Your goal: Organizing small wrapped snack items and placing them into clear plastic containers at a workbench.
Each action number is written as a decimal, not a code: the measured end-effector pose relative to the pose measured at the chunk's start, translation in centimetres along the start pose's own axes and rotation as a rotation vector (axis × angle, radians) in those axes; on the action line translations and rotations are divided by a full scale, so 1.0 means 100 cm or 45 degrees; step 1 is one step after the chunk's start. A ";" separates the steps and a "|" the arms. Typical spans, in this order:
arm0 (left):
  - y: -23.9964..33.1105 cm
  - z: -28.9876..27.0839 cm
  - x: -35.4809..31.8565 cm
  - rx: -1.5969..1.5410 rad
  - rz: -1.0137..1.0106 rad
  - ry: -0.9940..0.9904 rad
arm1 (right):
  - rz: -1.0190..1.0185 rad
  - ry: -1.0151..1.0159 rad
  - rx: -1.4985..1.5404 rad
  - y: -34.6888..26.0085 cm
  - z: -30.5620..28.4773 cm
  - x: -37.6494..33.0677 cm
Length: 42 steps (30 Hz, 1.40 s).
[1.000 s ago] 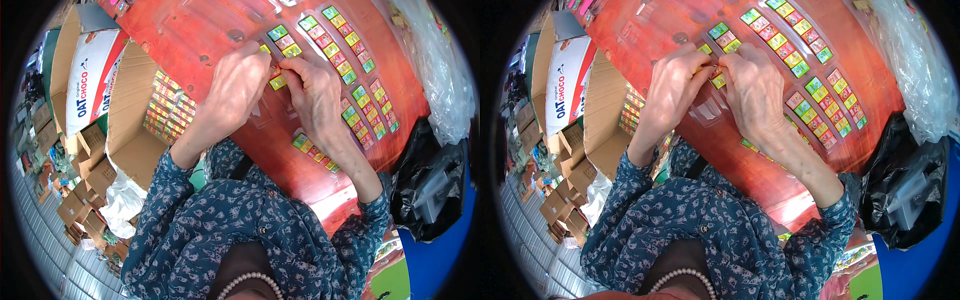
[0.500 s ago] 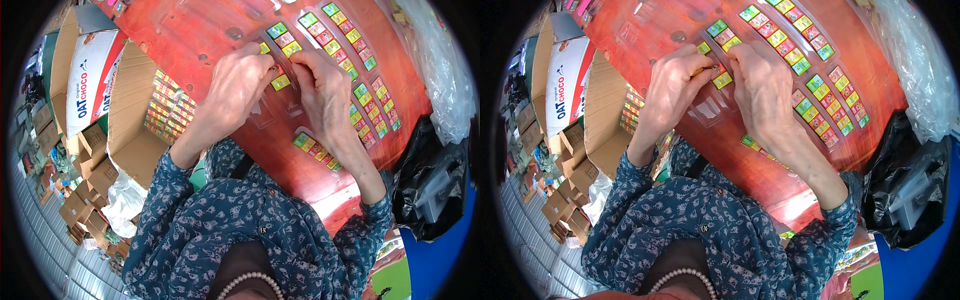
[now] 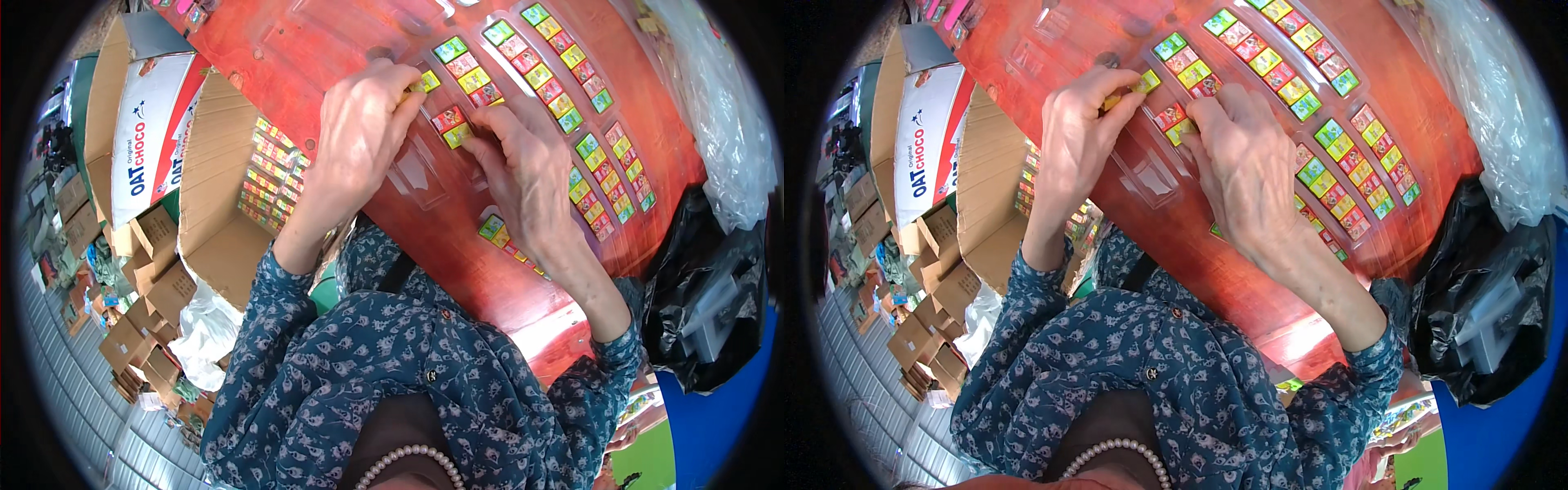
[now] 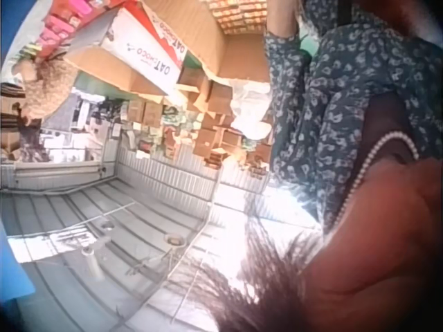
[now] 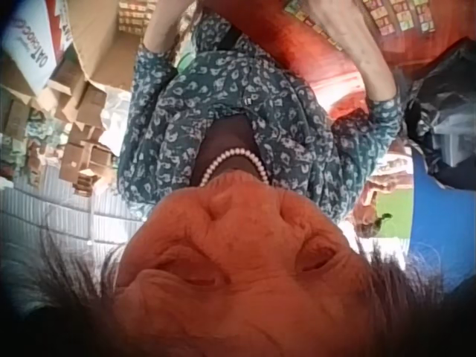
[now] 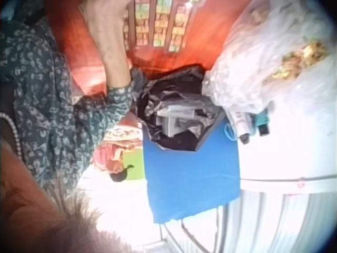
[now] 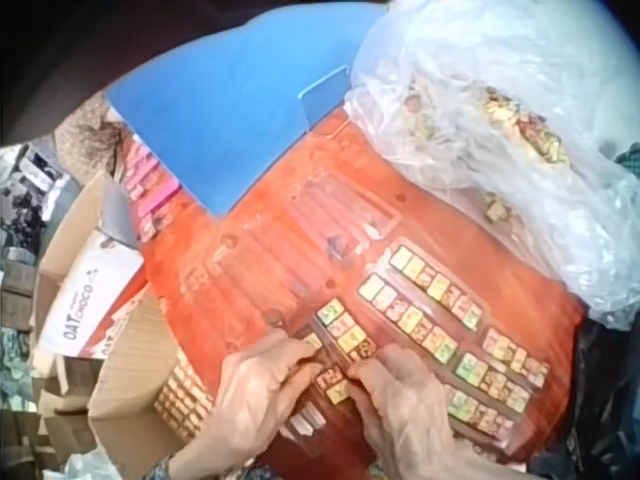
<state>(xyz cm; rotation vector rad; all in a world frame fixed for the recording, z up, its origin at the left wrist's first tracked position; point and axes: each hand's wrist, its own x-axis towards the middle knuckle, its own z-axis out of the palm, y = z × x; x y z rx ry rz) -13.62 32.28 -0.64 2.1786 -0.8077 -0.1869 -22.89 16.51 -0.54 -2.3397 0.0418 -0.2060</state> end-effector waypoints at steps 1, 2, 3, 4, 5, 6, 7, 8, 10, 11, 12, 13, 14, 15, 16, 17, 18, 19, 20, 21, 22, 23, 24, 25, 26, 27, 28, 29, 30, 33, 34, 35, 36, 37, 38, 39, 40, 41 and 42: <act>0.000 -0.001 0.002 0.074 0.014 -0.020 | 0.009 -0.035 -0.024 0.000 -0.001 -0.001; 0.001 -0.001 0.003 0.115 0.029 -0.024 | 0.009 -0.033 -0.025 0.000 -0.001 -0.001; 0.001 -0.001 0.003 0.116 0.031 -0.024 | 0.013 -0.032 -0.041 0.000 0.000 -0.002; 0.002 -0.001 0.004 0.093 0.016 -0.039 | 0.017 -0.032 -0.057 -0.001 0.000 -0.002; 0.003 -0.001 0.004 0.070 0.000 -0.054 | 0.018 -0.031 -0.056 -0.001 0.000 -0.002; 0.005 -0.001 0.004 0.071 0.000 -0.055 | 0.013 -0.034 -0.067 -0.001 0.001 -0.002; 0.007 0.000 0.004 0.030 -0.041 -0.092 | 0.011 -0.037 -0.078 -0.001 0.002 -0.002; 0.008 0.001 0.004 -0.010 -0.082 -0.129 | 0.013 -0.038 -0.077 0.000 0.003 -0.002; 0.009 0.002 0.005 -0.040 -0.077 -0.134 | 0.026 -0.040 -0.057 0.001 0.004 -0.002; 0.009 0.003 0.005 -0.070 -0.070 -0.137 | 0.027 -0.040 -0.055 0.002 0.004 -0.001; 0.007 0.003 0.006 -0.070 -0.070 -0.138 | 0.009 -0.043 -0.061 0.003 0.003 0.000; 0.003 0.003 0.005 -0.076 -0.061 -0.120 | -0.011 -0.044 -0.067 0.003 0.003 0.001; 0.000 0.002 0.005 -0.083 -0.049 -0.102 | -0.014 -0.041 -0.069 0.001 0.002 0.001; 0.001 0.000 0.004 -0.083 -0.042 -0.098 | 0.022 -0.034 -0.057 -0.001 0.000 0.002; 0.002 0.001 0.006 -0.265 -0.183 -0.113 | 0.054 -0.020 -0.067 -0.001 -0.003 0.004; 0.004 0.001 0.008 -0.451 -0.317 -0.131 | 0.050 -0.011 -0.082 -0.002 -0.005 0.004; -0.001 -0.002 0.004 -0.644 -0.318 -0.183 | 0.044 0.002 -0.101 -0.006 -0.004 0.001; 0.008 -0.010 0.008 -0.858 -0.629 -0.241 | 0.053 -0.029 -0.116 -0.005 -0.006 0.000; 0.016 -0.017 0.010 -1.068 -0.938 -0.320 | 0.037 -0.016 -0.129 -0.003 -0.007 -0.001; 0.011 -0.020 0.011 -1.392 -0.901 -0.355 | 0.016 0.001 -0.146 -0.003 -0.012 0.000; 0.001 -0.018 0.012 -1.630 -0.897 -0.412 | 0.021 0.017 -0.050 -0.002 -0.017 0.001; 0.000 -0.019 0.015 -1.784 -0.931 -0.422 | 0.062 -0.041 0.008 -0.010 -0.028 0.004; 0.002 -0.020 0.019 -1.875 -1.017 -0.387 | 0.069 -0.050 0.029 -0.012 -0.037 0.008; 0.013 -0.017 0.020 -1.780 -1.112 -0.180 | 0.089 -0.042 0.022 -0.013 -0.046 0.009; 0.011 -0.020 0.025 -1.824 -1.066 -0.288 | 0.042 0.024 0.009 -0.012 -0.056 0.012; 0.009 -0.023 0.029 -1.863 -1.022 -0.396 | -0.006 0.088 -0.001 -0.009 -0.068 0.016; 0.017 -0.026 0.035 -1.887 -0.992 -0.446 | 0.043 0.115 -0.028 -0.007 -0.080 0.021; 0.026 -0.026 0.044 -1.890 -0.973 -0.451 | 0.092 0.144 -0.055 -0.005 -0.096 0.027; 0.035 -0.024 0.053 -1.902 -0.984 -0.468 | 0.066 0.212 -0.110 0.004 -0.113 0.034; 0.057 -0.024 0.088 -1.940 -0.871 -0.601 | 0.100 0.661 -0.184 0.044 -0.167 0.061; 0.061 -0.017 0.105 -1.965 -0.784 -0.674 | 0.121 0.771 -0.296 0.065 -0.187 0.073; 0.073 -0.009 0.124 -1.991 -0.634 -0.754 | 0.239 0.817 -0.399 0.088 -0.209 0.080; 0.084 -0.002 0.146 -1.878 -0.414 -0.821 | 0.291 0.846 -0.499 0.114 -0.226 0.087; 0.096 0.010 0.169 -1.764 -0.197 -0.890 | 0.301 0.833 -0.418 0.154 -0.243 0.088; 0.107 0.018 0.190 -1.725 -0.180 -0.844 | 0.346 0.777 -0.251 0.174 -0.244 0.099; 0.117 0.027 0.211 -1.694 -0.163 -0.802 | 0.391 0.715 -0.092 0.188 -0.243 0.109; 0.125 0.040 0.235 -1.606 -0.141 -0.779 | 0.404 0.669 -0.122 0.203 -0.241 0.116; 0.132 0.053 0.258 -1.519 -0.120 -0.755 | 0.416 0.622 -0.152 0.213 -0.239 0.122; 0.140 0.071 0.278 -1.434 -0.105 -0.682 | 0.443 0.539 -0.193 0.218 -0.239 0.127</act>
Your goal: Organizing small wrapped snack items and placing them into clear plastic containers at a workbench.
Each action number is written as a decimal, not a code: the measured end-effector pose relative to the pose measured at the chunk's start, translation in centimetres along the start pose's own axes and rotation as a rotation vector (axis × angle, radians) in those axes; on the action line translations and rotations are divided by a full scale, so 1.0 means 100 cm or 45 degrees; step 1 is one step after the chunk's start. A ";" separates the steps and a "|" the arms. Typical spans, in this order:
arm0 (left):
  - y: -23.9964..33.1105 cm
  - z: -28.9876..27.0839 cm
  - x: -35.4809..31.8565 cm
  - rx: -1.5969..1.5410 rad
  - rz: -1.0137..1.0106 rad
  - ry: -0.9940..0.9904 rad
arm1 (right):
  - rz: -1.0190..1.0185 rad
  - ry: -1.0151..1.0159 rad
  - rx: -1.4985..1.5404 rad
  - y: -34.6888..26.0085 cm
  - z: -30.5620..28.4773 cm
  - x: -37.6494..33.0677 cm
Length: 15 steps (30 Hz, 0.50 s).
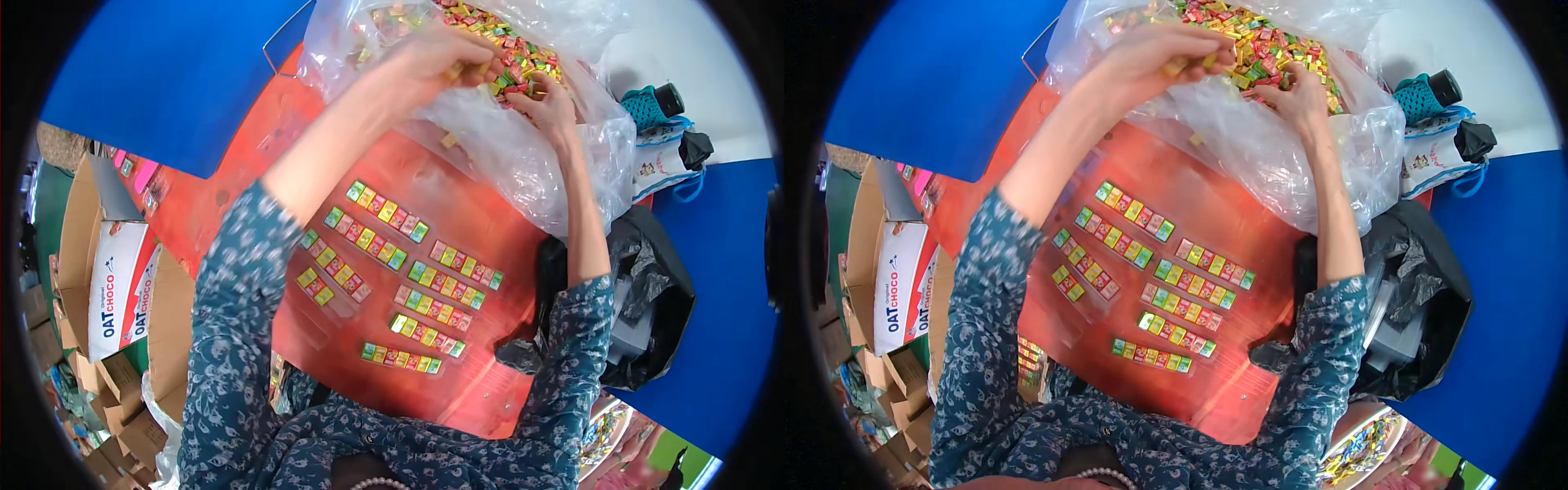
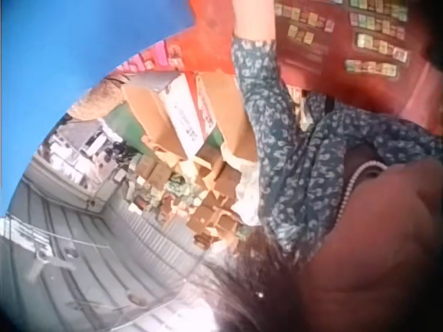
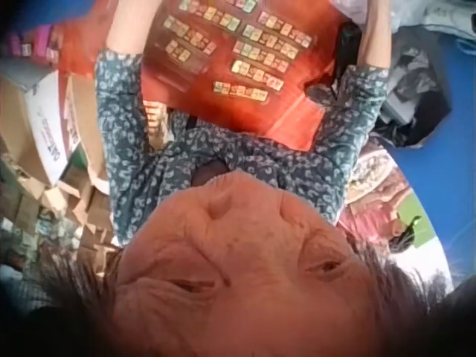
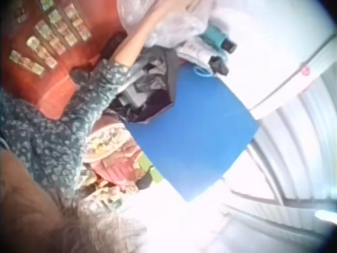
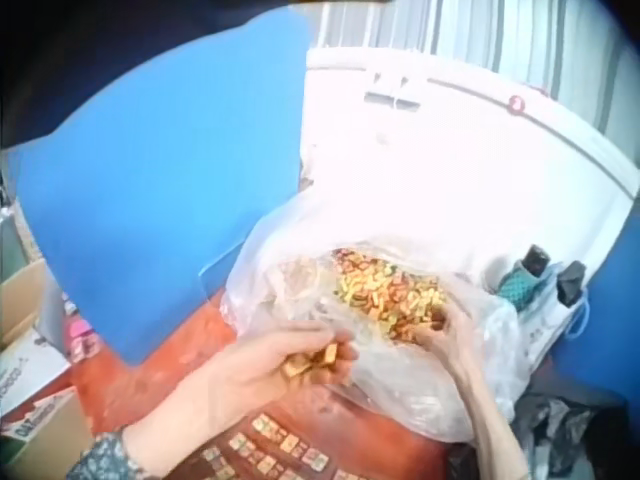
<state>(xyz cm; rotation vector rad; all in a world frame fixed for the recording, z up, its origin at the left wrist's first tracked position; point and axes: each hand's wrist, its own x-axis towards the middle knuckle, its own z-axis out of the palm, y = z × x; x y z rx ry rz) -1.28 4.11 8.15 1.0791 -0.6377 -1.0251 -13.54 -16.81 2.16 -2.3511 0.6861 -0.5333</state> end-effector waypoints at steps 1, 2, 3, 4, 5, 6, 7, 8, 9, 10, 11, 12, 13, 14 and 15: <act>-0.009 0.002 0.025 0.093 0.024 0.070 | -0.055 -0.078 -0.070 -0.001 0.005 0.003; -0.016 0.002 0.045 0.254 0.073 0.045 | -0.114 -0.155 -0.137 -0.003 0.009 0.006; -0.023 0.006 0.064 0.401 0.126 0.005 | -0.192 -0.143 -0.167 0.002 0.006 0.010; -0.028 0.003 0.076 0.795 0.246 0.056 | -0.132 -0.181 -0.123 -0.010 0.008 0.010; -0.035 0.001 0.089 1.179 0.366 0.099 | -0.066 -0.218 -0.090 -0.023 0.006 0.008; -0.043 -0.007 0.103 1.529 0.460 0.030 | -0.063 -0.206 -0.087 -0.031 0.007 0.007; -0.050 -0.003 0.108 1.596 0.470 -0.060 | -0.060 -0.230 -0.230 -0.026 0.002 0.010; -0.057 0.000 0.114 1.664 0.479 -0.150 | -0.058 -0.255 -0.371 -0.021 -0.001 0.013; -0.059 0.002 0.122 1.736 0.384 -0.241 | -0.009 -0.243 -0.376 -0.017 -0.002 0.015; -0.062 -0.010 0.133 1.737 0.375 -0.369 | -0.010 -0.247 -0.367 -0.021 0.002 0.016; -0.061 -0.017 0.136 1.731 0.362 -0.502 | 0.022 -0.245 -0.306 -0.027 0.003 0.015; -0.062 -0.023 0.136 1.607 0.228 -0.482 | 0.052 -0.244 -0.243 -0.034 0.004 0.014; -0.062 -0.019 0.132 1.602 0.226 -0.492 | 0.076 -0.238 -0.204 -0.033 0.002 0.013; -0.059 -0.013 0.128 1.662 0.234 -0.512 | 0.084 -0.236 -0.205 -0.029 0.002 0.012; -0.057 -0.008 0.123 1.721 0.241 -0.531 | 0.053 -0.240 -0.175 -0.026 0.001 0.012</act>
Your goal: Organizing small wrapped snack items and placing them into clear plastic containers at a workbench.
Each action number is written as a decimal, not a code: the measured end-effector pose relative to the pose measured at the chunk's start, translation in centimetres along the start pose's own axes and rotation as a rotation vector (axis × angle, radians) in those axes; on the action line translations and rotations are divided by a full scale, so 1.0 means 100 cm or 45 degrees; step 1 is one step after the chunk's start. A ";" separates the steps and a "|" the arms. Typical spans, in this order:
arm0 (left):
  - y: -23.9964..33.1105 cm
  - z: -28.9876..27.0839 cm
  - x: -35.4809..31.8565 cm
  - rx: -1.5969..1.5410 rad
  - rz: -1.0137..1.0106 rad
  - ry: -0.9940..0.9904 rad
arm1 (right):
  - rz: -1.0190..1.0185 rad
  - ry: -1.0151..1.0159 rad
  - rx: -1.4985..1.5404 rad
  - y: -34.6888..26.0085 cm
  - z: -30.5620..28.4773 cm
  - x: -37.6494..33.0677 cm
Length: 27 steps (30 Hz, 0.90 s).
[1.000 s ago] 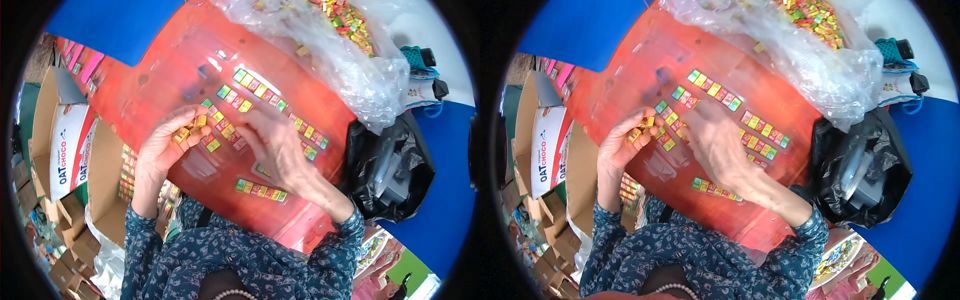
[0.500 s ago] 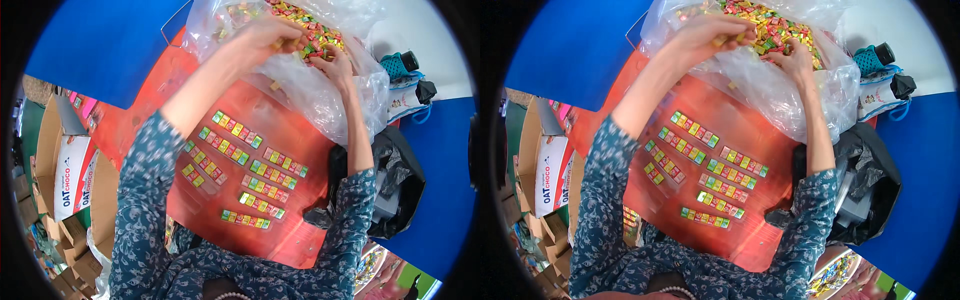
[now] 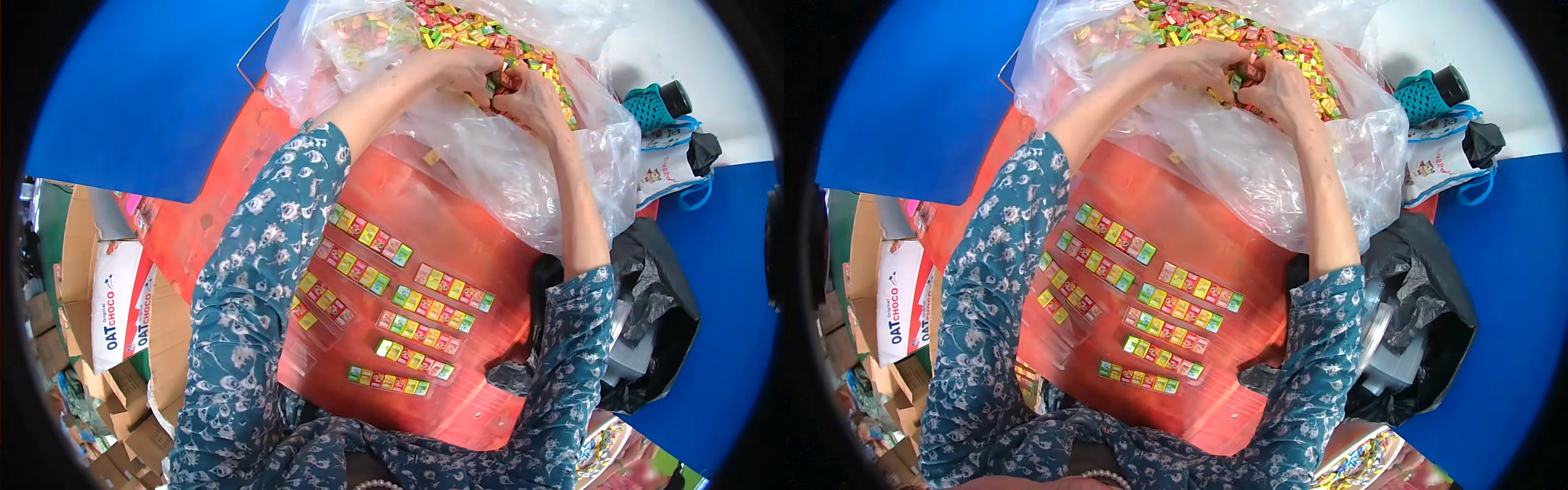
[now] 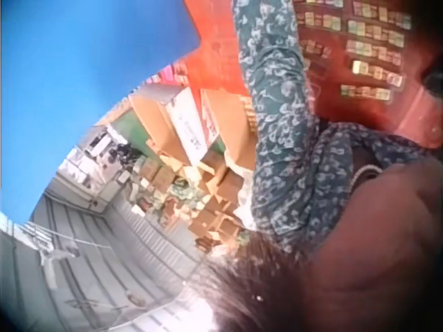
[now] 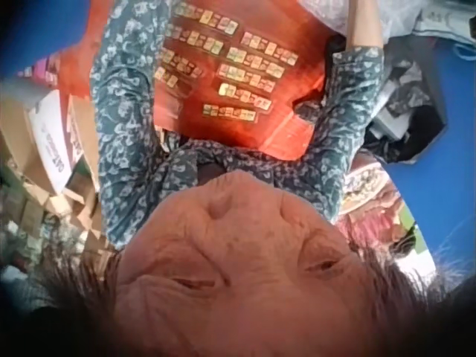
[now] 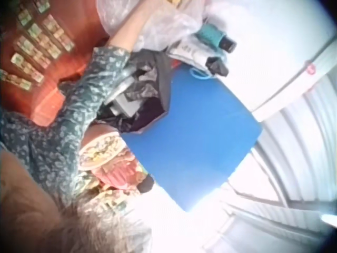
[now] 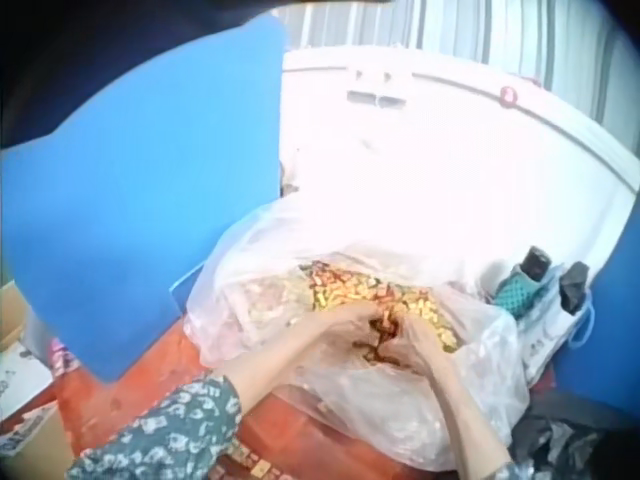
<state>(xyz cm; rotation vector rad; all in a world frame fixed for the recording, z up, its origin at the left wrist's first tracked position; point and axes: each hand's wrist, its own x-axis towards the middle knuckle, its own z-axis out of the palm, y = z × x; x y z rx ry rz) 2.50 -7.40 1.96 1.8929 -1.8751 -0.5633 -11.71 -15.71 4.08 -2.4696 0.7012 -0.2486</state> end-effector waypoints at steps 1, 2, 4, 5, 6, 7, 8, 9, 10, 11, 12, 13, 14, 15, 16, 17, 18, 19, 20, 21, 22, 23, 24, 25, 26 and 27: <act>0.006 -0.002 -0.002 0.049 0.023 0.025 | -0.044 -0.004 0.030 0.002 0.000 0.000; 0.006 0.000 -0.003 0.050 0.019 0.023 | -0.045 -0.006 0.034 0.004 0.002 0.000; 0.008 0.003 -0.005 0.015 -0.048 0.187 | -0.272 0.151 -0.047 0.011 0.006 -0.001; 0.011 0.004 -0.007 0.013 -0.044 0.184 | -0.267 0.152 -0.047 0.015 0.007 0.000; 0.013 0.005 -0.010 -0.237 -0.117 0.185 | -0.192 0.100 0.102 0.020 0.007 0.002; 0.014 0.005 -0.014 -0.480 -0.199 0.186 | -0.122 0.046 0.258 0.019 0.008 0.002; 0.010 0.011 -0.016 -0.569 -0.113 0.253 | -0.135 0.010 0.307 0.018 0.008 0.002; 0.009 0.012 -0.017 -0.565 -0.117 0.251 | -0.135 0.010 0.313 0.018 0.005 0.003; 0.008 0.013 -0.018 -0.764 -0.249 0.265 | -0.002 -0.093 0.450 0.014 0.002 0.002; 0.008 0.015 -0.020 -0.962 -0.382 0.280 | 0.130 -0.197 0.585 0.010 0.000 0.001; -0.001 0.020 -0.019 -1.107 -0.310 0.335 | 0.071 -0.151 0.603 0.007 0.004 0.001; 0.000 0.020 -0.020 -1.105 -0.311 0.331 | 0.073 -0.149 0.606 0.008 0.005 0.001; 0.001 0.018 -0.021 -1.257 -0.343 0.308 | 0.021 -0.124 0.616 0.008 0.005 0.001; 0.003 0.017 -0.022 -1.408 -0.375 0.284 | -0.033 -0.099 0.625 0.008 0.004 0.001; 0.011 0.012 -0.026 -1.606 -0.507 0.300 | -0.011 -0.075 0.583 -0.003 0.002 -0.004; 0.021 0.010 -0.026 -1.601 -0.504 0.294 | -0.010 -0.068 0.585 -0.001 0.000 -0.004; 0.033 0.008 -0.025 -1.651 -0.552 0.376 | -0.126 0.001 0.532 0.000 -0.003 -0.002; 0.038 0.007 -0.026 -1.692 -0.611 0.471 | -0.251 0.062 0.488 -0.008 -0.004 -0.002; 0.040 0.008 -0.025 -1.631 -0.580 0.517 | -0.225 0.003 0.582 -0.014 -0.007 -0.005; 0.045 0.008 -0.025 -1.739 -0.566 0.507 | -0.235 0.006 0.592 -0.022 -0.010 -0.005; 0.051 0.008 -0.027 -1.849 -0.550 0.491 | -0.335 0.066 0.371 -0.028 -0.012 -0.006; 0.054 0.007 -0.026 -1.997 -0.514 0.518 | -0.432 0.128 0.149 -0.034 -0.015 -0.006; 0.058 0.007 -0.029 -1.985 -0.515 0.521 | -0.354 0.024 -0.003 -0.040 -0.021 -0.005; 0.059 0.007 -0.033 -2.135 -0.497 0.598 | -0.363 0.028 0.005 -0.044 -0.022 -0.007; 0.060 0.008 -0.036 -2.283 -0.475 0.678 | -0.295 -0.135 0.253 -0.048 -0.023 -0.009; 0.053 0.010 -0.035 -2.445 -0.448 0.715 | -0.228 -0.302 0.500 -0.052 -0.025 -0.010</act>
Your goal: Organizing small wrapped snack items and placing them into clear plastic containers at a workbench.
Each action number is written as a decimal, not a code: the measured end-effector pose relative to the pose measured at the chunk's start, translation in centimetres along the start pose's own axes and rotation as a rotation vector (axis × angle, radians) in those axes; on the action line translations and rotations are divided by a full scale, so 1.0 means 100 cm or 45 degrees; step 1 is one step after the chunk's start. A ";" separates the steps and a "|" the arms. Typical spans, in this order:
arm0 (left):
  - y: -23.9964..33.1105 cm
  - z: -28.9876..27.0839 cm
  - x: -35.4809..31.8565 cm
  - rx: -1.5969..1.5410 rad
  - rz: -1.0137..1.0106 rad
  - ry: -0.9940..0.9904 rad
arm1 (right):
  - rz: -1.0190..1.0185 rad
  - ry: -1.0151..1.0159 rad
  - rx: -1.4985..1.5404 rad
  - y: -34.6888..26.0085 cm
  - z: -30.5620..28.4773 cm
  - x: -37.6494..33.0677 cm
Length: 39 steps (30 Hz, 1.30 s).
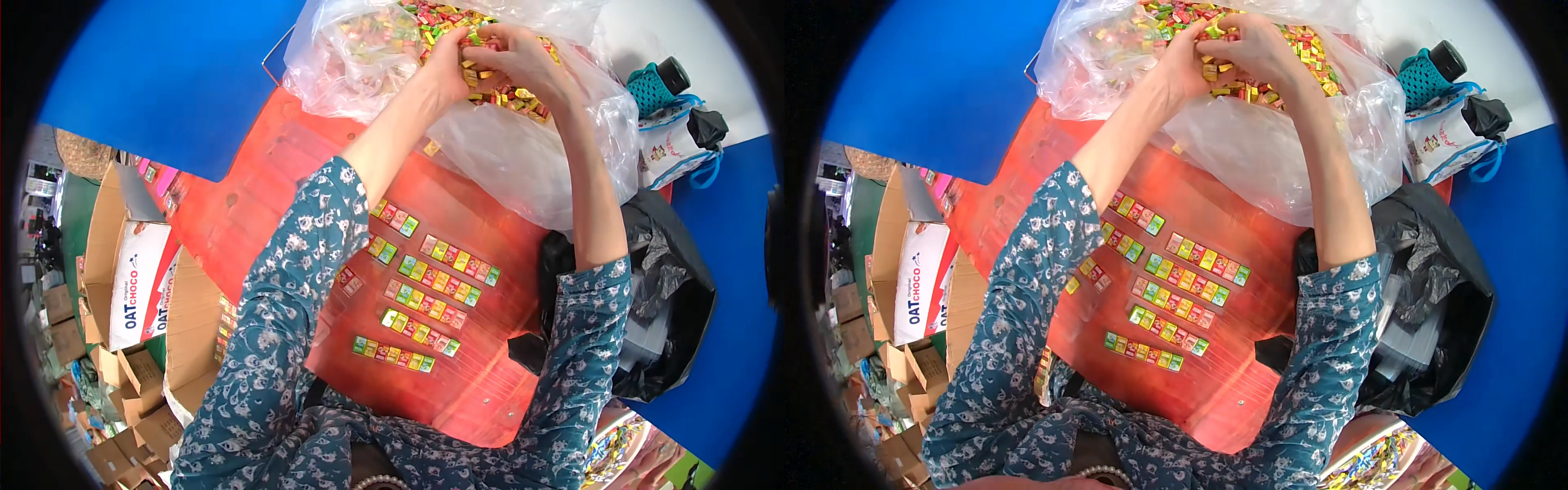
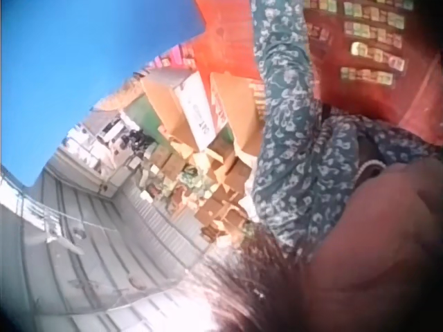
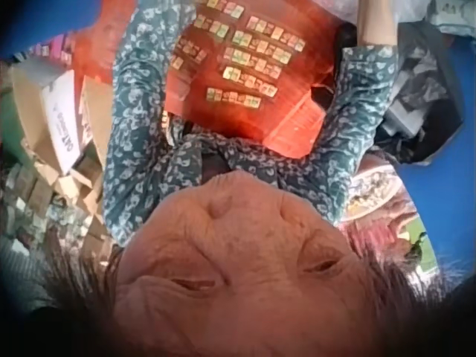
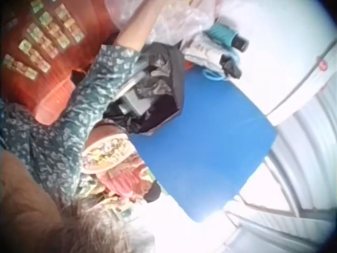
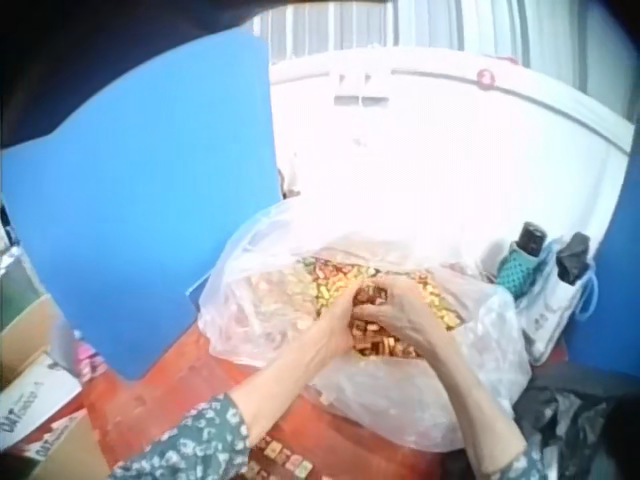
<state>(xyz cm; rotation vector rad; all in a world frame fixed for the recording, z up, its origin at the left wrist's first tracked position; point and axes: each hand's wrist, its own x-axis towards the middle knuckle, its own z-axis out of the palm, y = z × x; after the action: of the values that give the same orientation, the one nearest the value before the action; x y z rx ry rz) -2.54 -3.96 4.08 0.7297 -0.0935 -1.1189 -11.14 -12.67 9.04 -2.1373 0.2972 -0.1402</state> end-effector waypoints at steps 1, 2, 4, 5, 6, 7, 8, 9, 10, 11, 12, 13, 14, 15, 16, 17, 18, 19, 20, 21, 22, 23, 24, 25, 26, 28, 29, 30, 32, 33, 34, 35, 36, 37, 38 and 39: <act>-0.002 0.004 -0.005 0.006 0.004 0.000 | -0.004 -0.054 0.186 -0.003 -0.004 -0.006; -0.005 0.007 -0.012 -0.031 0.072 0.068 | -0.011 -0.054 0.189 -0.002 -0.006 -0.008; -0.006 0.011 -0.019 -0.065 0.129 0.152 | -0.129 0.138 0.295 0.000 -0.010 -0.014; -0.005 0.012 -0.020 -0.061 0.140 0.154 | -0.098 0.055 0.281 0.003 -0.016 -0.011; -0.006 0.012 -0.021 -0.137 0.149 0.124 | -0.108 0.050 0.282 0.005 -0.017 -0.010; -0.005 0.013 -0.024 -0.215 0.161 0.098 | -0.110 0.031 0.314 0.006 -0.017 -0.008; -0.005 0.012 -0.027 -0.215 0.174 0.105 | -0.111 0.011 0.345 0.007 -0.016 -0.006; -0.005 0.011 -0.031 -0.272 0.156 0.085 | -0.118 -0.002 0.347 0.007 -0.017 -0.005; -0.005 0.011 -0.035 -0.332 0.138 0.062 | -0.154 -0.038 0.343 0.006 -0.019 -0.004; -0.005 0.011 -0.039 -0.338 0.150 0.069 | -0.189 -0.075 0.339 0.006 -0.019 -0.004; -0.006 0.010 -0.044 -0.329 0.174 0.023 | -0.191 -0.091 0.338 0.006 -0.017 -0.004; -0.005 0.009 -0.049 -0.319 0.202 -0.022 | -0.198 -0.107 0.367 0.000 -0.013 -0.004; -0.006 0.010 -0.054 -0.383 0.271 0.006 | -0.202 -0.126 0.396 -0.006 -0.009 -0.005; -0.007 0.008 -0.060 -0.433 0.288 -0.039 | -0.203 -0.150 0.395 -0.011 -0.005 -0.008; -0.006 0.006 -0.068 -0.484 0.312 -0.077 | -0.222 -0.166 0.269 -0.019 -0.002 -0.012; -0.007 0.006 -0.076 -0.484 0.337 -0.092 | -0.242 -0.184 0.144 -0.025 0.004 -0.013; -0.009 0.005 -0.083 -0.473 0.366 -0.017 | -0.271 -0.238 0.118 -0.026 0.008 -0.012; -0.012 0.010 -0.090 -0.461 0.385 0.044 | -0.303 -0.251 0.051 -0.023 0.004 -0.012; -0.012 0.006 -0.097 -0.402 0.434 0.055 | -0.344 -0.287 0.002 -0.029 0.015 -0.012; -0.011 -0.001 -0.105 -0.413 0.457 0.093 | -0.366 -0.235 -0.043 -0.033 0.021 -0.016; -0.012 -0.008 -0.114 -0.438 0.447 0.099 | -0.370 -0.272 -0.032 -0.038 0.030 -0.023; -0.012 -0.015 -0.123 -0.459 0.436 0.103 | -0.376 -0.281 -0.012 -0.043 0.038 -0.028; -0.010 -0.021 -0.132 -0.478 0.426 0.102 | -0.384 -0.286 0.004 -0.050 0.046 -0.034; -0.007 -0.028 -0.138 -0.494 0.419 0.094 | -0.397 -0.285 0.018 -0.059 0.054 -0.040; 0.000 -0.033 -0.146 -0.474 0.416 -0.069 | -0.414 -0.282 0.028 -0.070 0.062 -0.047; 0.010 -0.029 -0.175 -0.515 0.437 -0.101 | -0.479 -0.194 0.216 -0.096 0.077 -0.074; 0.004 -0.031 -0.179 -0.551 0.444 -0.120 | -0.458 -0.149 0.352 -0.089 0.079 -0.081; 0.002 -0.033 -0.185 -0.548 0.420 -0.058 | -0.399 -0.177 0.511 -0.071 0.084 -0.080; -0.004 -0.055 -0.244 -0.482 0.369 0.128 | -0.356 -0.176 0.519 -0.064 0.105 -0.112; -0.010 -0.076 -0.281 -0.417 0.328 0.272 | -0.119 -0.255 0.601 -0.071 0.111 -0.138; -0.013 -0.082 -0.308 -0.363 0.329 0.306 | -0.132 -0.308 0.601 -0.068 0.122 -0.148; -0.016 -0.093 -0.331 -0.317 0.334 0.358 | -0.138 -0.380 0.607 -0.059 0.140 -0.154; -0.021 -0.113 -0.352 -0.392 0.303 0.317 | -0.195 -0.377 0.448 -0.053 0.156 -0.161; -0.028 -0.133 -0.369 -0.389 0.295 0.245 | -0.115 -0.465 0.501 -0.049 0.167 -0.167; -0.034 -0.144 -0.380 -0.385 0.283 0.174 | -0.030 -0.549 0.554 -0.043 0.178 -0.172; -0.043 -0.151 -0.389 -0.374 0.288 0.279 | -0.012 -0.545 0.547 -0.039 0.190 -0.178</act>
<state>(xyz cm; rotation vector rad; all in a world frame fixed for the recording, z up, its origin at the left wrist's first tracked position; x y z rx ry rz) -17.45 35.10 1.02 0.5583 0.1683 -0.8096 -23.66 9.46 2.08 -1.6878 0.0016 0.2293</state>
